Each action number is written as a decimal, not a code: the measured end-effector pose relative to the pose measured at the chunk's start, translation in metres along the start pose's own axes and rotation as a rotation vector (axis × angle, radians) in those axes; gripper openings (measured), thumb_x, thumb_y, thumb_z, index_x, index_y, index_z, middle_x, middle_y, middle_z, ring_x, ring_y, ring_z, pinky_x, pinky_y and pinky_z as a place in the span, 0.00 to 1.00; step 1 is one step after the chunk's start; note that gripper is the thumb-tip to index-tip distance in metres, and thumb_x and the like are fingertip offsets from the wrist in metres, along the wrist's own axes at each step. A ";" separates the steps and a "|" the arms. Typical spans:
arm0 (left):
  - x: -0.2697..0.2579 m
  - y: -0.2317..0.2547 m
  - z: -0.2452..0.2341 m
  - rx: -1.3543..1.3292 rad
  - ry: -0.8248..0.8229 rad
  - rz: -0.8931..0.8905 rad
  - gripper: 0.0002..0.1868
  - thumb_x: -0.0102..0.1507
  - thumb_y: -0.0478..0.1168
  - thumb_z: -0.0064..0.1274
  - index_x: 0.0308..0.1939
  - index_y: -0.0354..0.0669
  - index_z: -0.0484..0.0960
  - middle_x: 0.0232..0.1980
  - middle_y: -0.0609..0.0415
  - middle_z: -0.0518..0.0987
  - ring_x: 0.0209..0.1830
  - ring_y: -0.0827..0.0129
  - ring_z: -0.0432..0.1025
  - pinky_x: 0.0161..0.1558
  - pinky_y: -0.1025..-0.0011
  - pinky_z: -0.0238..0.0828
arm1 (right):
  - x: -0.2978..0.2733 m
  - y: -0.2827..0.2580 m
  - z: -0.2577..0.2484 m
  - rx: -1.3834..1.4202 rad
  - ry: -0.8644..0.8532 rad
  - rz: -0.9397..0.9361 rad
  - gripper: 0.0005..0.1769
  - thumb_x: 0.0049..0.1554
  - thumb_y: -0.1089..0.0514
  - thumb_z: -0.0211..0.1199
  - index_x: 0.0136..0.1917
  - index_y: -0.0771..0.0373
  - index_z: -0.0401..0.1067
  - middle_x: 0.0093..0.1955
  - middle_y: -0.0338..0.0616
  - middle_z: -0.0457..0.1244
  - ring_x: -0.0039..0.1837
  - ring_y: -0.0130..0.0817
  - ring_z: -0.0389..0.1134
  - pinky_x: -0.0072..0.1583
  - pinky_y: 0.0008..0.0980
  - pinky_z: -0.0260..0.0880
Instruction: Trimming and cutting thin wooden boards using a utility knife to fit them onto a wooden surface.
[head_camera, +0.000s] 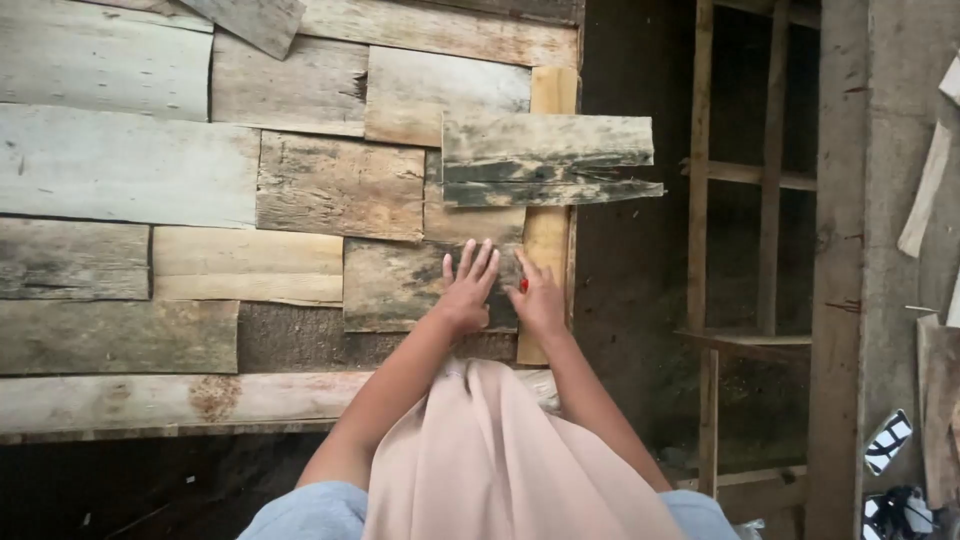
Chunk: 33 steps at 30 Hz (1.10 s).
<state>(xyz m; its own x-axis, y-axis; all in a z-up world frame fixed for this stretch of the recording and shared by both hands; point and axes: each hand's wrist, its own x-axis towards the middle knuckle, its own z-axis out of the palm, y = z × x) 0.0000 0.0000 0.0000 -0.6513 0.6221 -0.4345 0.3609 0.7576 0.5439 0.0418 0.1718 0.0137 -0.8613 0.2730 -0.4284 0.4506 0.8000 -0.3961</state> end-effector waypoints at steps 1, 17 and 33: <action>-0.001 -0.004 0.007 0.001 -0.002 -0.005 0.54 0.62 0.38 0.56 0.84 0.48 0.37 0.86 0.50 0.28 0.84 0.44 0.19 0.77 0.32 0.18 | 0.001 -0.003 -0.003 0.002 -0.005 -0.002 0.43 0.54 0.47 0.72 0.79 0.27 0.57 0.64 0.52 0.62 0.70 0.57 0.65 0.68 0.50 0.68; -0.110 -0.078 0.024 -0.015 0.871 -0.796 0.32 0.59 0.47 0.59 0.65 0.41 0.72 0.58 0.40 0.69 0.58 0.41 0.66 0.52 0.42 0.67 | 0.026 -0.040 -0.027 -0.235 -0.088 -0.139 0.38 0.48 0.50 0.77 0.70 0.43 0.65 0.62 0.42 0.54 0.60 0.56 0.71 0.60 0.57 0.74; -0.123 -0.089 0.009 -0.086 0.964 -0.698 0.31 0.53 0.41 0.66 0.60 0.48 0.76 0.52 0.47 0.70 0.51 0.46 0.70 0.48 0.50 0.72 | -0.016 -0.065 -0.037 -0.190 0.022 -0.095 0.22 0.56 0.58 0.66 0.63 0.57 0.64 0.62 0.52 0.55 0.56 0.66 0.71 0.58 0.61 0.74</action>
<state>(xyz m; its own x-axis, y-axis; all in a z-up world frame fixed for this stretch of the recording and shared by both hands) 0.0535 -0.1425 -0.0013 -0.9352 -0.3517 0.0423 -0.2928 0.8347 0.4665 0.0179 0.1352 0.0767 -0.9038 0.2015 -0.3775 0.3164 0.9087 -0.2724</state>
